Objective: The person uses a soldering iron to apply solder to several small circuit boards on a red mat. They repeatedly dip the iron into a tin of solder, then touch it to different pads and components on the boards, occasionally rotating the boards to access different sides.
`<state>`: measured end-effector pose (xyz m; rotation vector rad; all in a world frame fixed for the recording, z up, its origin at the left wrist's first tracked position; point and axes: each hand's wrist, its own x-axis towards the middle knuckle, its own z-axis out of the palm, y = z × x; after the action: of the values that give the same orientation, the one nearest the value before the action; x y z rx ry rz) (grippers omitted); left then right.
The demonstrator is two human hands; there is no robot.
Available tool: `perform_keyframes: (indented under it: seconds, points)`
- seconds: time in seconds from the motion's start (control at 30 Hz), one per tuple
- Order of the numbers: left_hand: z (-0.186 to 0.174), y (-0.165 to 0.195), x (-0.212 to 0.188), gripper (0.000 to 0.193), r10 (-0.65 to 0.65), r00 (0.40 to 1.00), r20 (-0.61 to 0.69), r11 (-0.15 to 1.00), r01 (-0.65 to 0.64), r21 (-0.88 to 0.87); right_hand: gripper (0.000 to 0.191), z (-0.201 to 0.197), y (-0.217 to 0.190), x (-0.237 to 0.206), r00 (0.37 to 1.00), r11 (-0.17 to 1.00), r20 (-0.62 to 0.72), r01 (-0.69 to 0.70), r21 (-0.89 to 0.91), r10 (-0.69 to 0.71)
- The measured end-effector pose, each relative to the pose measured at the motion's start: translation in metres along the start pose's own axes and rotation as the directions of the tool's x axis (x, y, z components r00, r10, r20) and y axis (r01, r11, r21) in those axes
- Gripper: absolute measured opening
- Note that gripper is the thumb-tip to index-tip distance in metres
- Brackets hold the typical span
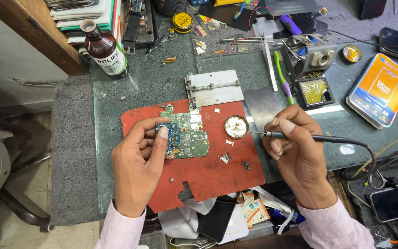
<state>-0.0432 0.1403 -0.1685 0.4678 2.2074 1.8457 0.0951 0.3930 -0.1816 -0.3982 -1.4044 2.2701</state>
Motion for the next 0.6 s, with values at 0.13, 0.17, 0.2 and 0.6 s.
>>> perform_keyframes:
  seconds: [0.13,0.17,0.2,0.6]
  points:
    - [0.001,0.0,-0.001,0.025,0.012,1.0,0.003,1.0,-0.012,-0.015,0.01,0.001,0.001,-0.001,0.999,1.0,0.033,0.007,0.02,-0.008]
    - [0.001,0.001,-0.001,0.025,0.018,1.0,0.004,1.0,-0.017,-0.011,0.01,0.001,0.001,-0.001,0.999,1.0,0.035,0.007,0.025,-0.008]
    - [0.001,0.001,-0.001,0.025,0.023,1.0,0.006,1.0,-0.023,-0.006,0.011,0.001,0.002,-0.001,0.999,1.0,0.047,0.01,0.027,-0.011]
    - [-0.011,-0.003,-0.002,0.027,0.052,0.95,0.309,0.946,-0.145,0.288,0.007,0.035,0.014,-0.037,0.899,0.739,0.393,0.397,-0.544,-0.193]
